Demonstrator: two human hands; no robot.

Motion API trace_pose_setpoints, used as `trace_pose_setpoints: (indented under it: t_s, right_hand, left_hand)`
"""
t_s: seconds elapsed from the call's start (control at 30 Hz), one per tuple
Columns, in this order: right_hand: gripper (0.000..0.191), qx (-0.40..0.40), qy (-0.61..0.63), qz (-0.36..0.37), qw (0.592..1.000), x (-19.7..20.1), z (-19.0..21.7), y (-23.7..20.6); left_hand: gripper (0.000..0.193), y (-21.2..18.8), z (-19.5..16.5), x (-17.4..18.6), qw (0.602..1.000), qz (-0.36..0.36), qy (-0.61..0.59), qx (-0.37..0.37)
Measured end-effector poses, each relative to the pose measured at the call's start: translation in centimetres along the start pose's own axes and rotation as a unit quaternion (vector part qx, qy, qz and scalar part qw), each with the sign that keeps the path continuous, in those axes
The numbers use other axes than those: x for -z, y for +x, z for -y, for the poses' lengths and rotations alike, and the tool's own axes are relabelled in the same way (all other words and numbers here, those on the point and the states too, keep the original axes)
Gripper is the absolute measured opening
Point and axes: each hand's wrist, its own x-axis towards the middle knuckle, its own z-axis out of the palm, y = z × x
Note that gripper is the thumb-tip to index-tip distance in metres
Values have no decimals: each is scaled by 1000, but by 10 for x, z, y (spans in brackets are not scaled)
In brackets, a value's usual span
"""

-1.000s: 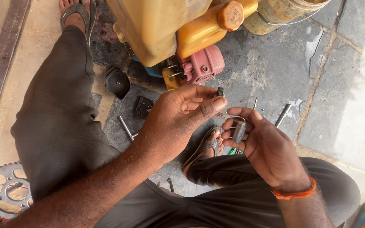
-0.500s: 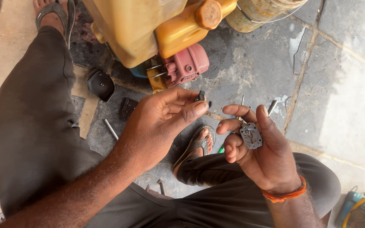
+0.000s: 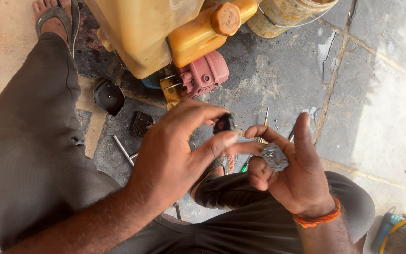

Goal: The person sits on the floor repairing a small pump or motor assembly. They use a screwdriver to unscrew a metal part, separate its cover and rotor, then handle and fit small internal components back together by hand.

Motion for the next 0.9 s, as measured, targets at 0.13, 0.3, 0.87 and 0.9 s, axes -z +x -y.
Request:
trace_pose_setpoints:
  t_s: [0.13,0.3,0.87,0.9]
  right_hand:
    - [51,-41,-147,-179,972,12,-11,16]
    - [59,-58,-122,-56,989,20,-13,12]
    - [89,-49,-63,-6,997,9,-9,-1]
    - [91,-54,-80,-6,995,8,-9,-1]
  left_hand:
    - [41,-2,-6,0,998,-11,36,-56]
    - [41,-2,-5,0,997,1,37,-71]
    - [46,-14,-7,-4,952,39,178,-248]
    - [46,-15,-7,-6,950,45,177,-253]
